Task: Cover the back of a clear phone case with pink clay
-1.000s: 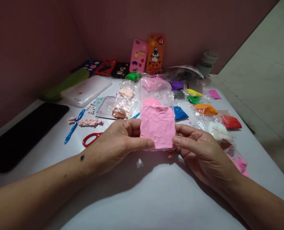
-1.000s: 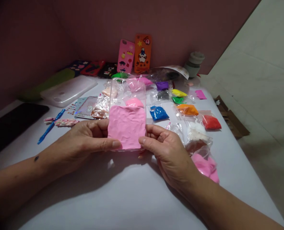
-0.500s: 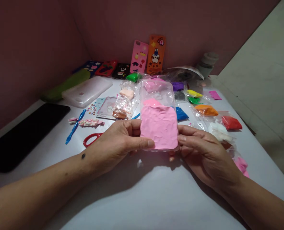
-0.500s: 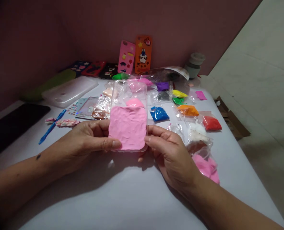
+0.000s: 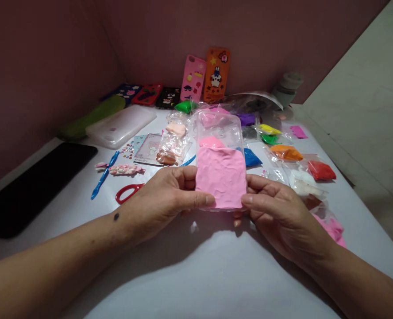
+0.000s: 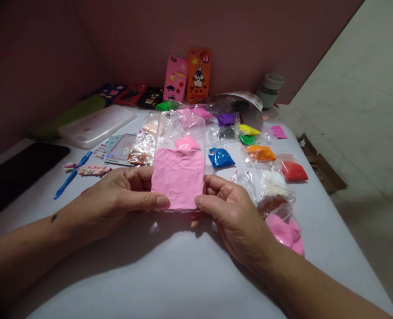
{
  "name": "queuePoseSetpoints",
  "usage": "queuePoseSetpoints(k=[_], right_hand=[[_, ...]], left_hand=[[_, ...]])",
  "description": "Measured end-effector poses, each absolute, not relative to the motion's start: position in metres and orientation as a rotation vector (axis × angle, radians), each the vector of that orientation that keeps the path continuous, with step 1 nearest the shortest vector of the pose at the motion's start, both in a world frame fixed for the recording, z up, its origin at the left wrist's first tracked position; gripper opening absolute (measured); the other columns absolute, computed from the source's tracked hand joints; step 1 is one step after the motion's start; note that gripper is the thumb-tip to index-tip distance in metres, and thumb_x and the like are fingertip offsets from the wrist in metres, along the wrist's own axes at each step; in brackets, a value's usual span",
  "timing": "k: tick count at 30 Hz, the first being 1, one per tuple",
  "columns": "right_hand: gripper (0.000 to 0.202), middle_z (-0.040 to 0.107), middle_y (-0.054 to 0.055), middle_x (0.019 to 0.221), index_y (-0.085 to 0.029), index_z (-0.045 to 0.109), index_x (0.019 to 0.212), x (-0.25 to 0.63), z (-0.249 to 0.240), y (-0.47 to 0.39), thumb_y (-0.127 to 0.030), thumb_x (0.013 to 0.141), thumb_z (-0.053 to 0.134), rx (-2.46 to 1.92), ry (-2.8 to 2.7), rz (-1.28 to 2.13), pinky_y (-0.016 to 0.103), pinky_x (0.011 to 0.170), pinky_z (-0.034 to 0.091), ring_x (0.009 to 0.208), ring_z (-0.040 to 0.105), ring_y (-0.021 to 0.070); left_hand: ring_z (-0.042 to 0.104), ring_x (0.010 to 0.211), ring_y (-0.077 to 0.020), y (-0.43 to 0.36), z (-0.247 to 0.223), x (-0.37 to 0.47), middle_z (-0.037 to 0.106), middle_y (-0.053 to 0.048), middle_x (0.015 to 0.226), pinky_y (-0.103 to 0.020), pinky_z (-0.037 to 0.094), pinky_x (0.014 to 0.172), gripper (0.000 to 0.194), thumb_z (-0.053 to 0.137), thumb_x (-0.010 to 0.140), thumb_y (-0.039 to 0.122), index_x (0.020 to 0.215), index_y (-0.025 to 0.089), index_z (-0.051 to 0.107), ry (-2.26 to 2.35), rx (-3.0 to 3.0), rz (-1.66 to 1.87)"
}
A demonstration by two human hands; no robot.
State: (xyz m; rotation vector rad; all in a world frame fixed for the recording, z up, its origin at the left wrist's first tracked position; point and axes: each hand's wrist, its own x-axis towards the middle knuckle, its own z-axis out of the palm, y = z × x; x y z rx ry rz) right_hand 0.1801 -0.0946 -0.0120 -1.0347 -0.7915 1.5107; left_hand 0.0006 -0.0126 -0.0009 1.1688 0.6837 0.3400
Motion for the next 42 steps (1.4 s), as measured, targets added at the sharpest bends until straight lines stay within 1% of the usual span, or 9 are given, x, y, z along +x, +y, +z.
queuePoseSetpoints(k=[7, 12, 15, 23, 26, 30, 34, 38, 42], right_hand=[[0.039, 0.069, 0.006, 0.092, -0.019, 0.068, 0.106, 0.1799, -0.0141, -0.0948, -0.01, 0.069, 0.077, -0.999, -0.769, 1.535, 0.024, 0.061, 0.052, 0.075, 0.061, 0.0152], [0.037, 0.07, 0.006, 0.094, -0.02, 0.068, 0.107, 0.1817, -0.017, -0.0949, -0.011, 0.072, 0.076, -1.008, -0.81, 1.536, 0.025, 0.064, 0.053, 0.08, 0.064, 0.0168], [0.039, 0.069, 0.005, 0.093, -0.021, 0.067, 0.11, 0.1821, -0.0168, -0.094, -0.011, 0.074, 0.075, -1.006, -0.816, 1.545, 0.024, 0.062, 0.053, 0.077, 0.063, 0.0155], [0.036, 0.068, 0.003, 0.083, -0.019, 0.066, 0.105, 0.1753, -0.0163, -0.0927, -0.012, 0.071, 0.077, -1.026, -0.761, 1.595, 0.021, 0.057, 0.05, 0.064, 0.059, 0.0107], [0.03, 0.067, 0.003, 0.08, -0.018, 0.066, 0.1, 0.1732, -0.0165, -0.0939, -0.01, 0.072, 0.074, -1.05, -0.769, 1.578, 0.022, 0.057, 0.049, 0.061, 0.058, 0.0106], [0.024, 0.067, 0.005, 0.078, -0.014, 0.066, 0.097, 0.1733, -0.014, -0.0941, -0.011, 0.074, 0.07, -1.057, -0.734, 1.59, 0.023, 0.057, 0.05, 0.059, 0.057, 0.0106], [0.023, 0.066, 0.005, 0.076, -0.014, 0.066, 0.098, 0.1738, -0.0121, -0.0932, -0.013, 0.075, 0.069, -1.048, -0.714, 1.598, 0.024, 0.059, 0.05, 0.06, 0.057, 0.0109], [0.03, 0.066, 0.005, 0.076, -0.015, 0.065, 0.103, 0.1736, -0.0121, -0.0936, -0.016, 0.073, 0.071, -1.029, -0.712, 1.612, 0.024, 0.054, 0.049, 0.058, 0.057, 0.0118], [0.026, 0.065, 0.004, 0.072, -0.014, 0.067, 0.094, 0.1724, -0.0108, -0.0925, -0.019, 0.07, 0.075, -1.02, -0.642, 1.661, 0.023, 0.054, 0.049, 0.058, 0.056, 0.0116]], left_hand=[[0.064, 0.079, -0.0169, -0.0115, -0.0025, 0.0, 0.07, -0.003, 0.091, -0.027, 0.047, 0.07, 0.032, 0.07, 0.076, 0.019, 0.108, 0.021, 0.069, 0.681, 1.18, 0.348], [0.065, 0.083, -0.0202, -0.0122, -0.0015, -0.0001, 0.07, -0.004, 0.092, -0.032, 0.048, 0.075, 0.032, 0.069, 0.076, 0.019, 0.108, 0.021, 0.068, 0.683, 1.188, 0.34], [0.065, 0.085, -0.0211, -0.0121, -0.0013, 0.0004, 0.07, -0.003, 0.091, -0.033, 0.048, 0.076, 0.032, 0.068, 0.076, 0.019, 0.108, 0.021, 0.068, 0.686, 1.19, 0.335], [0.063, 0.074, -0.014, -0.0152, 0.0014, 0.0039, 0.069, 0.0, 0.08, -0.024, 0.047, 0.067, 0.019, 0.068, 0.077, 0.017, 0.096, 0.02, 0.07, 0.661, 1.157, 0.318], [0.061, 0.072, -0.0132, -0.0157, 0.0002, 0.0027, 0.067, 0.0, 0.078, -0.022, 0.046, 0.064, 0.014, 0.069, 0.077, 0.023, 0.091, 0.019, 0.069, 0.608, 1.166, 0.309], [0.059, 0.071, -0.013, -0.0159, 0.0001, 0.0013, 0.067, -0.002, 0.083, -0.023, 0.045, 0.062, 0.019, 0.066, 0.082, 0.032, 0.093, 0.017, 0.068, 0.643, 1.232, 0.324], [0.064, 0.088, -0.0199, -0.0171, 0.0046, 0.004, 0.069, -0.004, 0.088, -0.033, 0.047, 0.083, 0.029, 0.065, 0.08, 0.016, 0.109, 0.019, 0.062, 0.507, 1.166, 0.285], [0.065, 0.091, -0.0226, -0.0174, 0.0066, 0.0057, 0.069, -0.004, 0.09, -0.036, 0.047, 0.083, 0.034, 0.065, 0.078, 0.01, 0.11, 0.019, 0.057, 0.58, 1.167, 0.27], [0.064, 0.087, -0.0186, -0.0169, 0.0047, 0.0058, 0.069, -0.006, 0.09, -0.032, 0.046, 0.081, 0.028, 0.06, 0.079, 0.005, 0.105, 0.016, 0.057, 0.541, 1.186, 0.305]])
